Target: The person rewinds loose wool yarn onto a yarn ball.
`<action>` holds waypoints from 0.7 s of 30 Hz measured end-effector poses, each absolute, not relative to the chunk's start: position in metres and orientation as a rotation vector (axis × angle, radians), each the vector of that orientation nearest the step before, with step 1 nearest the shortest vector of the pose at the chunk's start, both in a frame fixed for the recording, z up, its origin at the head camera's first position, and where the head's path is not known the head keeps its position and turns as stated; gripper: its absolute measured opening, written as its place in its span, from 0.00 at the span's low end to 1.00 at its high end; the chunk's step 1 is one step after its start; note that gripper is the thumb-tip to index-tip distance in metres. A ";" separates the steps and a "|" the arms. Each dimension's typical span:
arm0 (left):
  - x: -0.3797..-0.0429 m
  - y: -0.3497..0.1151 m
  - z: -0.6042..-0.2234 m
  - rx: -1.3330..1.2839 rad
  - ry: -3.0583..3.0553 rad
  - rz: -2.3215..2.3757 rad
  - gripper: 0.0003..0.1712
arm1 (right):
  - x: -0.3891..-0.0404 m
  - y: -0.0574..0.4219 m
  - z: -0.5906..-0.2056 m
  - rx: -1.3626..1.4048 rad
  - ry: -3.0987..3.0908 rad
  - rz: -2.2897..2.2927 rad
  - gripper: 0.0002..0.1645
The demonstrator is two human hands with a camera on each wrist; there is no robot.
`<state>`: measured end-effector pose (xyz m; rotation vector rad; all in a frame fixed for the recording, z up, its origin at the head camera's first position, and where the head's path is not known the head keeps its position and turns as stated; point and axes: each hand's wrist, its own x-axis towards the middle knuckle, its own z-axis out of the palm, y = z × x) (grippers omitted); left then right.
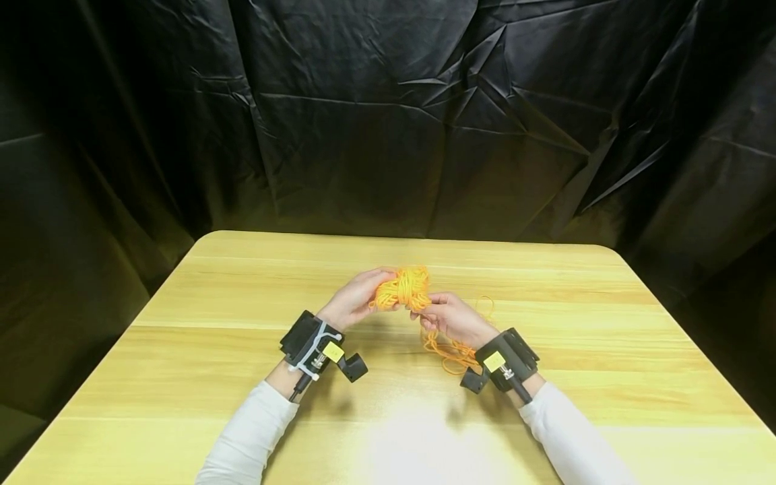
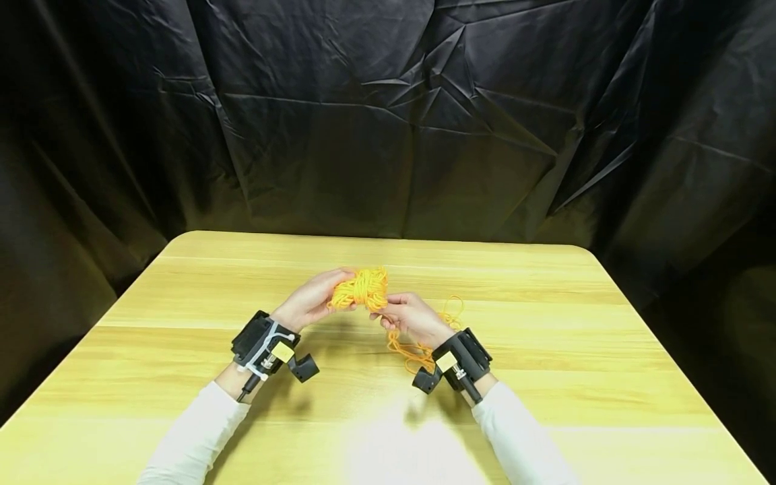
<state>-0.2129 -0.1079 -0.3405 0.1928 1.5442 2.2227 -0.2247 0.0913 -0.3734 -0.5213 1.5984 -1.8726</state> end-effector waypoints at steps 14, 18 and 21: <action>-0.211 -0.107 -0.342 0.153 1.684 2.045 0.22 | -0.233 0.094 -0.361 -0.446 1.720 -1.858 0.08; -0.210 -0.107 -0.342 0.157 1.681 2.047 0.23 | -0.234 0.093 -0.357 -0.480 1.727 -1.843 0.09; -0.210 -0.108 -0.341 0.182 1.719 2.009 0.23 | -0.236 0.091 -0.354 -0.469 1.759 -1.840 0.09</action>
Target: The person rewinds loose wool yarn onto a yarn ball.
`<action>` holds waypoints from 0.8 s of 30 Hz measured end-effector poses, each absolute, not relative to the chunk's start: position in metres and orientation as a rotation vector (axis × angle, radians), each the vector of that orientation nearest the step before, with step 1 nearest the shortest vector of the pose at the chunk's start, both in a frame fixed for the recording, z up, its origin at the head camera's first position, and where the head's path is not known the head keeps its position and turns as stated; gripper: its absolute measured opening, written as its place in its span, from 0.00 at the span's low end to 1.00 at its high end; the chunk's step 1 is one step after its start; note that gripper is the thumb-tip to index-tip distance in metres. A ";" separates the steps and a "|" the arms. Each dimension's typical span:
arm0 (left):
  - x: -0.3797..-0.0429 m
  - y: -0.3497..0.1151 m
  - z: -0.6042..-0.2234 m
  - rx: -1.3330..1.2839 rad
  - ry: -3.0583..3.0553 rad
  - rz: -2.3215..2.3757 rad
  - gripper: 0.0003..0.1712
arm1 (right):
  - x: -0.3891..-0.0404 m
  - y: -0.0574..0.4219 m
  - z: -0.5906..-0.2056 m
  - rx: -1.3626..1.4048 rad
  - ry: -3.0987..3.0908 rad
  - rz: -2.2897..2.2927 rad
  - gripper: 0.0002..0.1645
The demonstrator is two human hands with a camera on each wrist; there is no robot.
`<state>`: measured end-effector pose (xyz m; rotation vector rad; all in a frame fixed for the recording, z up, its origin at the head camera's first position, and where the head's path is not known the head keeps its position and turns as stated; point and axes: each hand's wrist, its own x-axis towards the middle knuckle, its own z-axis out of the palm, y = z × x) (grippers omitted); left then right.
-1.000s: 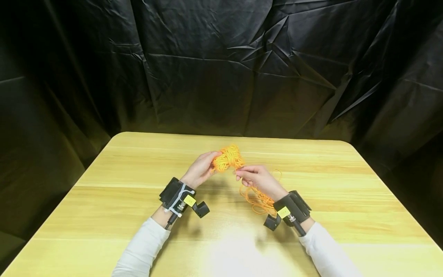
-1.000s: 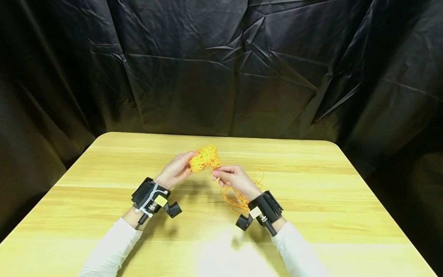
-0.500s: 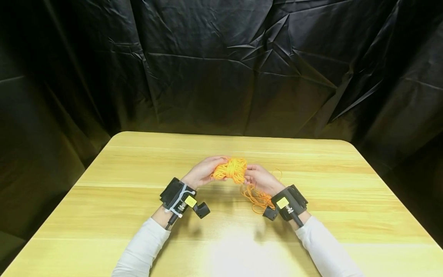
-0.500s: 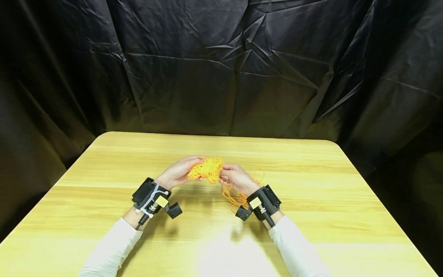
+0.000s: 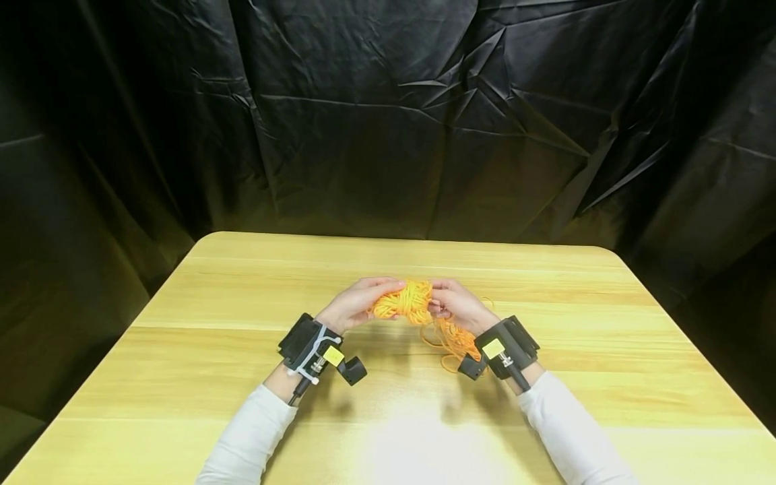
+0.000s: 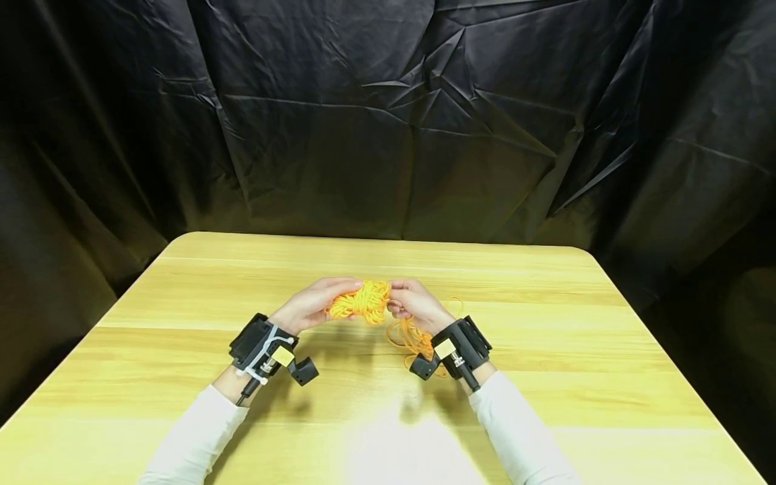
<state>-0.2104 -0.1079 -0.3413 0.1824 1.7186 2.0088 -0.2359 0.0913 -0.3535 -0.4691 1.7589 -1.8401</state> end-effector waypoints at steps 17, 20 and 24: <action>-0.207 -0.108 -0.343 0.206 1.839 1.881 0.11 | -0.224 0.079 -0.326 -0.573 2.368 -1.712 0.14; -0.207 -0.108 -0.344 0.202 1.859 1.889 0.10 | -0.221 0.077 -0.323 -0.661 2.438 -1.705 0.12; -0.207 -0.106 -0.347 0.176 1.880 1.931 0.11 | -0.215 0.073 -0.321 -0.774 2.567 -1.647 0.11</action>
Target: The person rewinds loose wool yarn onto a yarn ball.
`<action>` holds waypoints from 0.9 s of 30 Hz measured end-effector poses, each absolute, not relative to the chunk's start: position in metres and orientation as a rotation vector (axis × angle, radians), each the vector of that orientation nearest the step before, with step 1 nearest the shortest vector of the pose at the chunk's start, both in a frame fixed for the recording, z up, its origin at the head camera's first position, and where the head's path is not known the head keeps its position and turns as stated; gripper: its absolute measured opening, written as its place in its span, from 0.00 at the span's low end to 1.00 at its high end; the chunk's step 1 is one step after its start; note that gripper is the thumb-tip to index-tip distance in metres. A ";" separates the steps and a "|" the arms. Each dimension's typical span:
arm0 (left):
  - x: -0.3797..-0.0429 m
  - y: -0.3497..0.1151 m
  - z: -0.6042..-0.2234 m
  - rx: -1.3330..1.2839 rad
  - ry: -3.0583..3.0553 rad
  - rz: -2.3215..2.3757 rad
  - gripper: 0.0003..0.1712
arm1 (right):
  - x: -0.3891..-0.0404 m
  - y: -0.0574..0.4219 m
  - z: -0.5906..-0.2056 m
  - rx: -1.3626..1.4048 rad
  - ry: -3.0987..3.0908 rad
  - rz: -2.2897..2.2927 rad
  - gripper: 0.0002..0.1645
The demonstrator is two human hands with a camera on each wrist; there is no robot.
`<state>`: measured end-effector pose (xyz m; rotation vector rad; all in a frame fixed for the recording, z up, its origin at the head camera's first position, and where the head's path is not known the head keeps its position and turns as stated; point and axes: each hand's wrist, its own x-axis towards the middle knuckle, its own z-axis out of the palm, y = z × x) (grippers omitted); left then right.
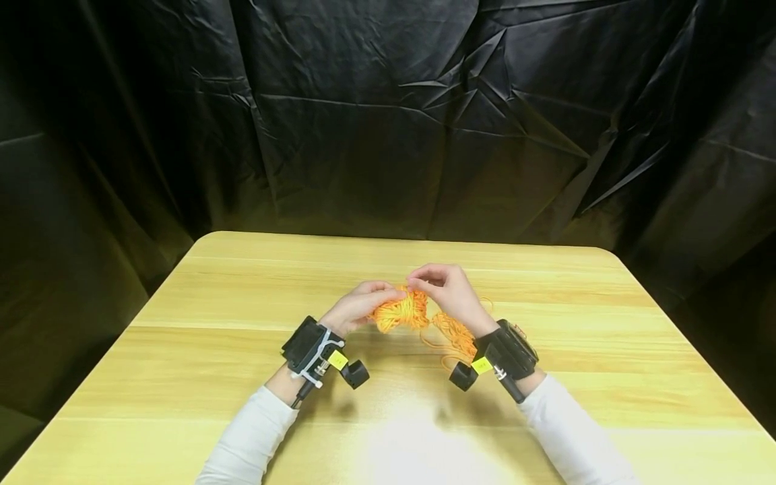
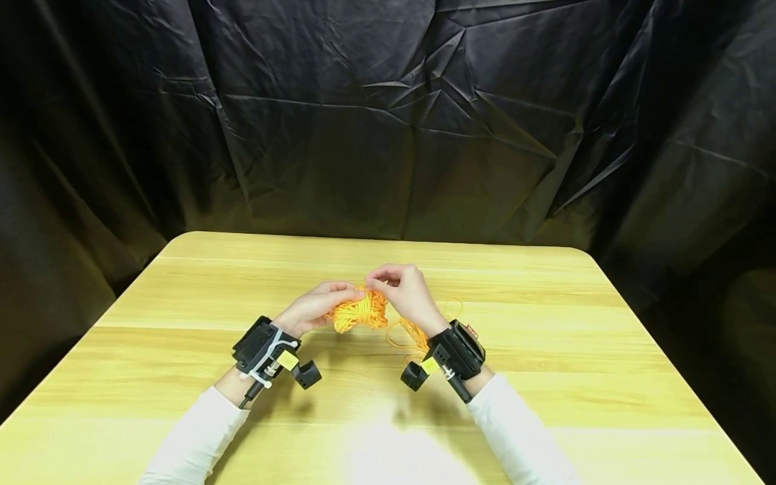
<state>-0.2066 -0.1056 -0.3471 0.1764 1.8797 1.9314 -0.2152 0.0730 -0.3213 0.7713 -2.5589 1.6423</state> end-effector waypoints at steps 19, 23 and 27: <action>-0.208 -0.105 -0.344 0.100 1.607 2.279 0.21 | -0.211 0.078 -0.320 0.716 -2.505 1.589 0.10; -0.207 -0.107 -0.344 0.151 1.543 2.305 0.21 | -0.215 0.083 -0.320 0.696 -2.509 1.591 0.10; -0.206 -0.109 -0.343 0.241 1.509 2.286 0.23 | -0.218 0.087 -0.321 0.652 -2.510 1.598 0.10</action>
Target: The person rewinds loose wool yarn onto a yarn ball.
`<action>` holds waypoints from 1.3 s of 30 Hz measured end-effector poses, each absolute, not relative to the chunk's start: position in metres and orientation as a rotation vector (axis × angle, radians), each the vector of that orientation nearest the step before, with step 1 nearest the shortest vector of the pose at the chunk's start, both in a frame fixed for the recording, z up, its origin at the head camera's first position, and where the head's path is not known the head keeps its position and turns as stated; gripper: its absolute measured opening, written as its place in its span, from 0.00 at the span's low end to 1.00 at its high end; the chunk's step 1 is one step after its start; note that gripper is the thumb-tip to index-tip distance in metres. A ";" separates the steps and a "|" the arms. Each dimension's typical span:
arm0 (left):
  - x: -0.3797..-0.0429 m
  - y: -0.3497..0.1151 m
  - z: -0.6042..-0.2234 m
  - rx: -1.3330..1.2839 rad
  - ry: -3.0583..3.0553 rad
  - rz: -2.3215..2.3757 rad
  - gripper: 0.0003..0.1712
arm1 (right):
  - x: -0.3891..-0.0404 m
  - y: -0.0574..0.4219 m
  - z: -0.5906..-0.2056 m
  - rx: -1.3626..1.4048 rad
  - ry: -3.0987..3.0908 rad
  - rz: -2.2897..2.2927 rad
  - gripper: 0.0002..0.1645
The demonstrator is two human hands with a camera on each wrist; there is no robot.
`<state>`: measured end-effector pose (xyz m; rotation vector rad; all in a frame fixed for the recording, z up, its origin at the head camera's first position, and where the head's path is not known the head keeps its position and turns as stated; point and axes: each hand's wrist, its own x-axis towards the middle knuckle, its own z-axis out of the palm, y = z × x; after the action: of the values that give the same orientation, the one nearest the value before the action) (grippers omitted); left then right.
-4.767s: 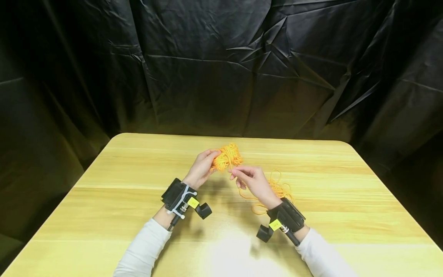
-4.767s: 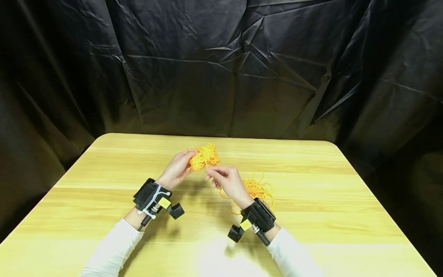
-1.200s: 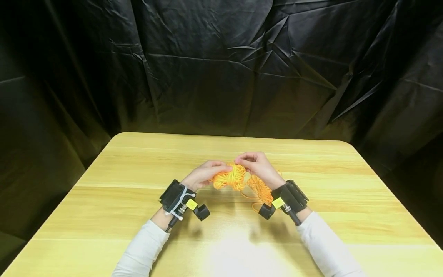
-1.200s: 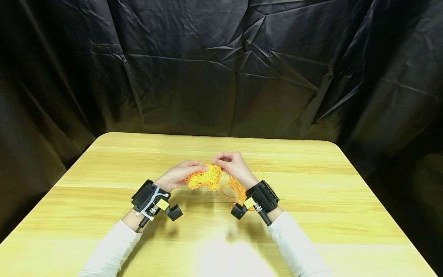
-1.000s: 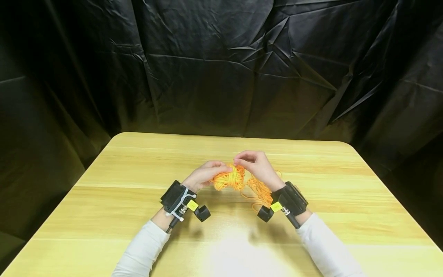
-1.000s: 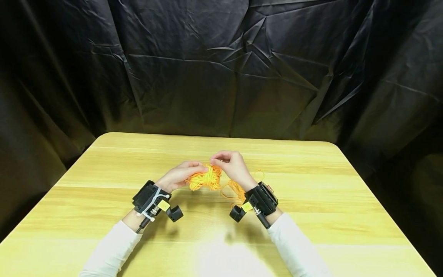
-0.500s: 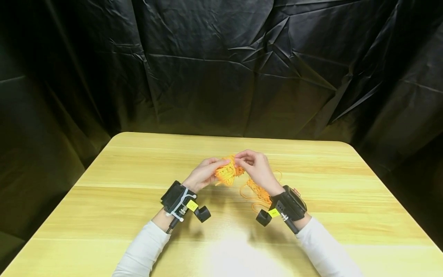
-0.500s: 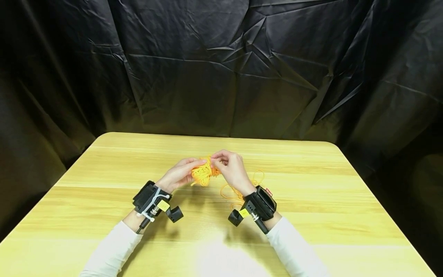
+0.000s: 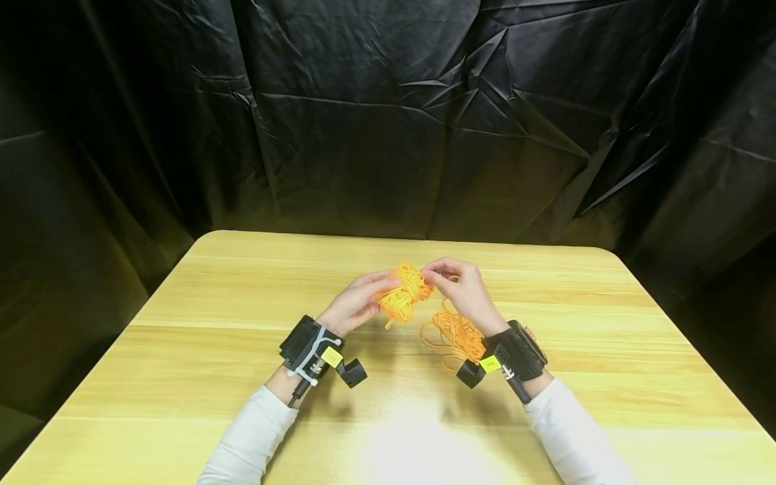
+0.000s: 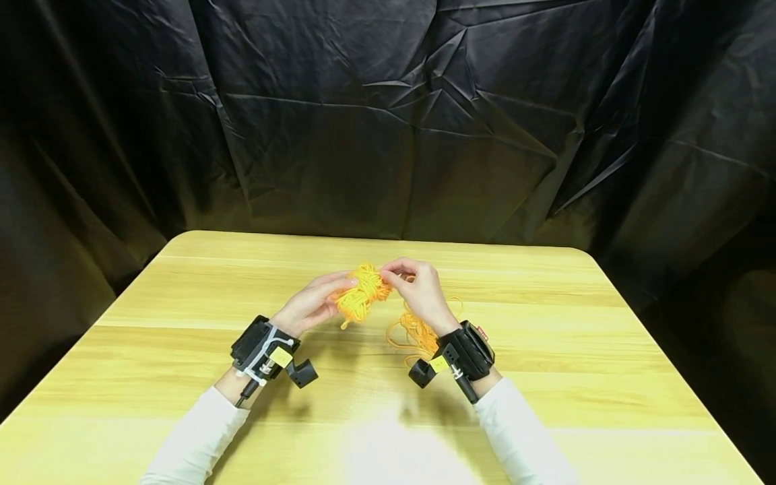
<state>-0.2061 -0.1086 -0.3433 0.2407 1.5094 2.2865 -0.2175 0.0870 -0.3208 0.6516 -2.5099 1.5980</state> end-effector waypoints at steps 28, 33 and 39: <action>-0.209 -0.110 -0.334 0.220 1.390 2.583 0.10 | -0.206 0.086 -0.370 0.784 -2.557 2.161 0.21; -0.213 -0.118 -0.332 0.131 1.404 2.688 0.08 | -0.204 0.121 -0.376 0.986 -2.811 1.863 0.21; -0.212 -0.121 -0.330 0.102 1.430 2.706 0.08 | -0.209 0.156 -0.369 1.053 -3.039 1.538 0.18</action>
<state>-0.2124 -0.1211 -0.3303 0.1017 1.4300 2.7062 -0.2088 0.1559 -0.3690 1.0528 -3.0392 1.5380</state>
